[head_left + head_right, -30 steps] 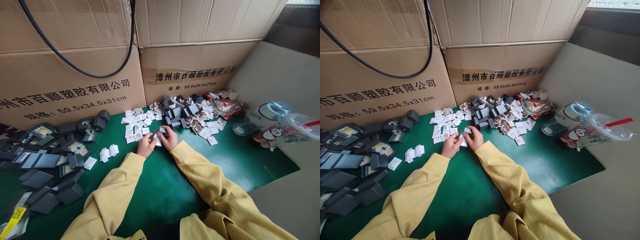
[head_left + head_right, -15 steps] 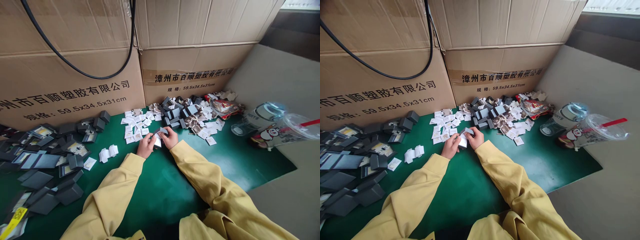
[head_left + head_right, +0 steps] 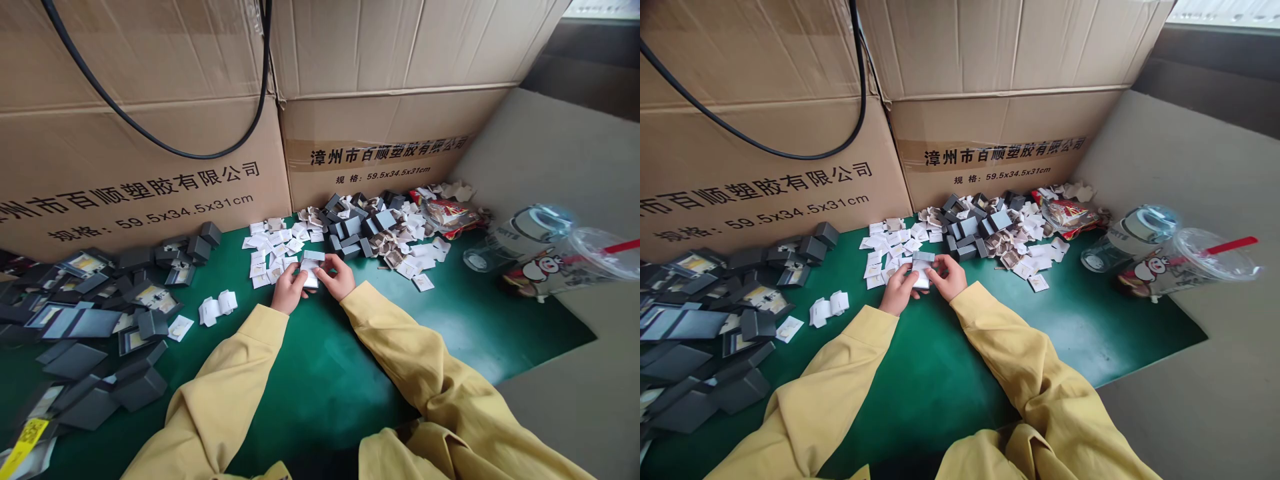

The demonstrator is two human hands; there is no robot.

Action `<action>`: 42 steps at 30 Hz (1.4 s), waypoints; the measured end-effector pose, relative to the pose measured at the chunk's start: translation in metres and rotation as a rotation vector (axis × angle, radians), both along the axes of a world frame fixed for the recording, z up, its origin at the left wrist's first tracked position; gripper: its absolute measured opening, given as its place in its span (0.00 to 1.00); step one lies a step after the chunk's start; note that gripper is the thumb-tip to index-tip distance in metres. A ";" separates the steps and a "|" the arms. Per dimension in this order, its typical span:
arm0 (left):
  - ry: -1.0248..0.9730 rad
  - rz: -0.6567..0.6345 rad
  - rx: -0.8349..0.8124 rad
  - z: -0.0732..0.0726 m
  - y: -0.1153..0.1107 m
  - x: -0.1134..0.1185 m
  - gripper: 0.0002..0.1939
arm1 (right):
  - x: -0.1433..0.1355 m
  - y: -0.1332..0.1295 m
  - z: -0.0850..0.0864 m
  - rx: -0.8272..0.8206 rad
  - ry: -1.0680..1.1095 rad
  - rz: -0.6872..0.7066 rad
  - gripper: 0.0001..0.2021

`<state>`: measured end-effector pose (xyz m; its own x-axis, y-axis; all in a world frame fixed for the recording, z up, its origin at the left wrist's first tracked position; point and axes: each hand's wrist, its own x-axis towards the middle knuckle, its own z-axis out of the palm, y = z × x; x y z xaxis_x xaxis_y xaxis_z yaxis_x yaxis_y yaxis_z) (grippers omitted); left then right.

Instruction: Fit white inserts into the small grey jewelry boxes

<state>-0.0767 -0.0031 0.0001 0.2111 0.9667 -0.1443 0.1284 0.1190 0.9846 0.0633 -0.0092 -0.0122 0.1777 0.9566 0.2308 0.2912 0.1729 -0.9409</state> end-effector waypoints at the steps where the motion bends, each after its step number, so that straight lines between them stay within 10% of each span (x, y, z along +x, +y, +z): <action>1: -0.004 0.012 -0.001 0.001 0.000 0.000 0.20 | 0.000 0.000 0.001 -0.017 -0.010 0.009 0.12; 22: 0.002 -0.106 0.022 -0.006 0.001 -0.001 0.16 | 0.005 0.005 -0.011 -0.205 0.239 0.335 0.18; 42: 0.019 -0.093 0.036 -0.001 -0.001 0.000 0.20 | -0.001 0.003 -0.011 -0.189 0.260 0.258 0.15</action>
<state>-0.0770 -0.0036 -0.0011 0.2981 0.9476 -0.1147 0.1562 0.0701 0.9852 0.0626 -0.0062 -0.0232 -0.0441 0.9987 0.0260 0.0093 0.0265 -0.9996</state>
